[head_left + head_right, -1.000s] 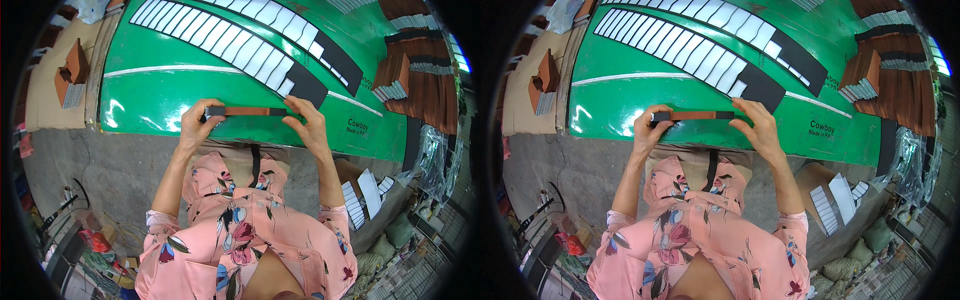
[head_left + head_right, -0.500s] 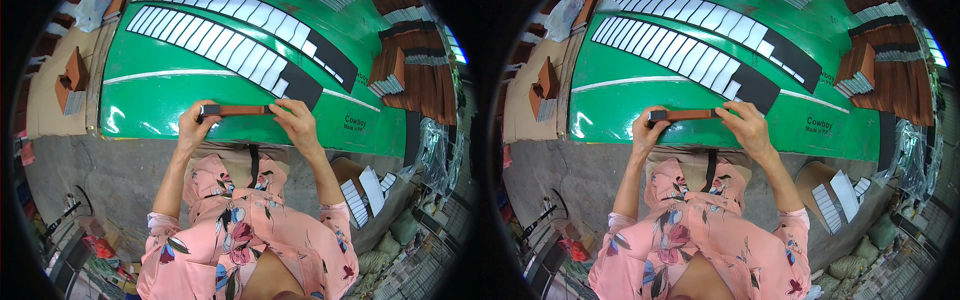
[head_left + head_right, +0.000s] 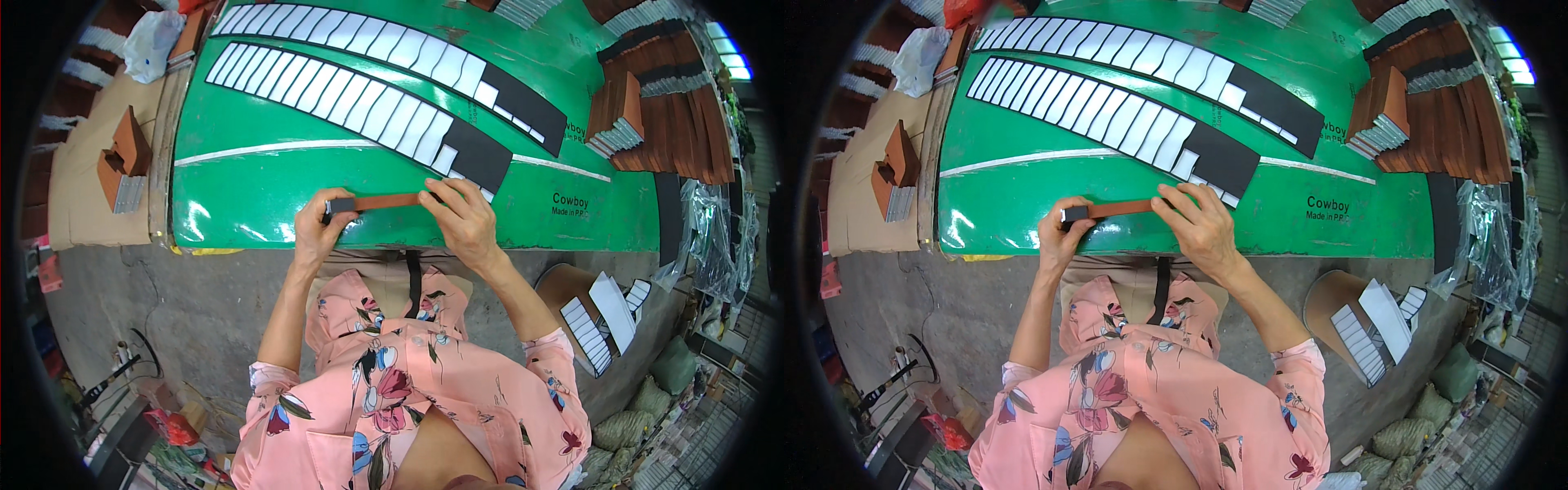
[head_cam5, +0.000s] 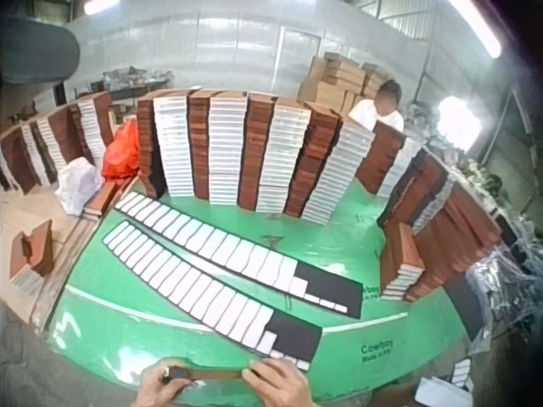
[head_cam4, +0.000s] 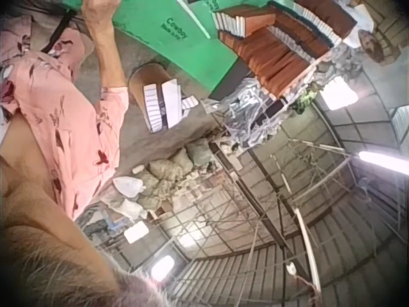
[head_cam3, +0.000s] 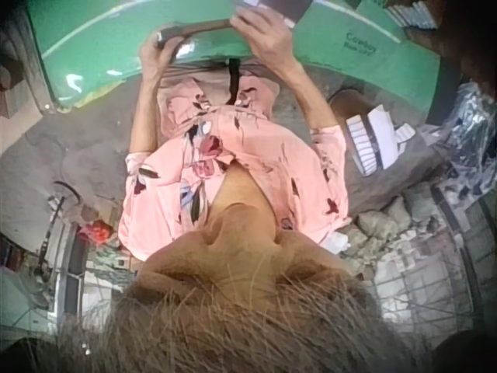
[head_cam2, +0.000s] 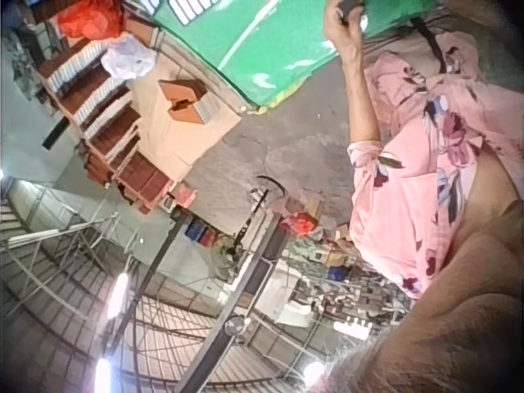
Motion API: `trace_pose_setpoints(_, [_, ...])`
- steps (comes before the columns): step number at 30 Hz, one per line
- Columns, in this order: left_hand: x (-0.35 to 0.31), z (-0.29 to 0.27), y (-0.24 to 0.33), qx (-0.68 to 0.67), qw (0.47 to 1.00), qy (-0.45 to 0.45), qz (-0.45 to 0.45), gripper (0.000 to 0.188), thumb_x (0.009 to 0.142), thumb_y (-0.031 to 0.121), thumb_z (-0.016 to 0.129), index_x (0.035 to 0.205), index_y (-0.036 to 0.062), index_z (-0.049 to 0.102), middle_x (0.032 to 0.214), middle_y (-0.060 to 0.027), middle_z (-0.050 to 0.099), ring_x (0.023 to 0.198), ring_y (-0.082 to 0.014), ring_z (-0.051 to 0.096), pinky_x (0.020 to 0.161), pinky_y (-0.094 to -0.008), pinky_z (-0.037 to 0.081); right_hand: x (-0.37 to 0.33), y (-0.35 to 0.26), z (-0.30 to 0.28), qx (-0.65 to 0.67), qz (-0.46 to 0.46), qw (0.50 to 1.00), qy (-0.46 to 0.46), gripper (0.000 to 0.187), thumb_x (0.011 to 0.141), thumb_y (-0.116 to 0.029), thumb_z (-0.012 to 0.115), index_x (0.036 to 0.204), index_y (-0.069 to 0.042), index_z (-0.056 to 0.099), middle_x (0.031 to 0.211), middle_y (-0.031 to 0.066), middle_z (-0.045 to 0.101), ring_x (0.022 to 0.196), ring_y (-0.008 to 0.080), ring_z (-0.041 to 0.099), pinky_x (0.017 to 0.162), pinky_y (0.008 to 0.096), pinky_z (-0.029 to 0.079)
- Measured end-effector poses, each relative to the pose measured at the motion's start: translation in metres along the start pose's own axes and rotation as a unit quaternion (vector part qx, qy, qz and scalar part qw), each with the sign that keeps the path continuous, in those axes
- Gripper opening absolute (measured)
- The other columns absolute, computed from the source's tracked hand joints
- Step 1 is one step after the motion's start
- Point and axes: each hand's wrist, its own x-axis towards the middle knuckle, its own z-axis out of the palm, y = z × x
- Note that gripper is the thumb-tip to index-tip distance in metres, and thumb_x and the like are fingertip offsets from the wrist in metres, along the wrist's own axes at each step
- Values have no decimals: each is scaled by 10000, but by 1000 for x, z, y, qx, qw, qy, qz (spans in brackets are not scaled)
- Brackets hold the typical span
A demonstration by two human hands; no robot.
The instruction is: The recorder is assembling small rectangular tiles by applying black and white adhesive strips and then stacking them.
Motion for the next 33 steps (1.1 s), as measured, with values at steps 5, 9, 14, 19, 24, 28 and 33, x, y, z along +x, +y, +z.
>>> trace_pose_setpoints(5, [2,-4,4,-7,1000,-13,0,251,748,-21,690,980,7,598,931,-56,631,806,-120,565,729,-240,456,-2,4,1,-25,2,1000,-12,364,697,-35,650,1051,-118,625,1117,53,591,1006,285,546,824,499,455])
trace_pose_setpoints(9, [2,3,-2,5,1000,-4,-3,266,723,28,726,962,27,610,880,-91,641,777,-175,598,699,-269,466,-19,11,4,48,35,998,-4,409,726,-24,629,1124,-109,598,1173,66,575,1056,290,533,885,525,406])
trace_pose_setpoints(14, [-3,-3,-3,-3,1000,10,-13,249,730,10,711,956,5,607,856,-75,635,763,-140,581,690,-267,470,-27,7,7,37,66,996,-49,424,784,-12,580,1202,-77,549,1293,86,520,1201,260,477,958,581,326])
trace_pose_setpoints(19, [4,0,16,-29,998,-3,-54,259,741,5,694,986,2,607,876,-42,630,777,-113,570,705,-254,464,-21,6,-13,215,145,964,-58,555,792,-65,628,1313,-27,440,1287,131,517,1177,282,489,980,412,375])
trace_pose_setpoints(24, [24,37,52,-262,955,2,-140,318,798,76,680,1084,1,563,966,-49,611,854,-108,568,730,-254,460,-32,-4,-36,502,351,790,29,525,857,-159,620,1307,18,414,1179,142,568,1083,204,543,893,315,455])
trace_pose_setpoints(28, [57,76,95,-339,906,-127,-218,373,837,168,665,1139,-15,543,1020,-79,604,873,-133,581,741,-271,477,-35,1,-67,583,427,683,110,362,891,-150,576,1203,12,489,1040,93,609,926,166,592,819,301,481])
trace_pose_setpoints(33, [72,119,120,-362,877,-221,-227,428,846,232,662,1162,-25,531,1049,-98,605,906,-143,594,762,-277,499,-37,5,-83,533,430,713,151,258,911,-140,548,1129,-4,522,992,89,610,834,161,600,742,309,514])
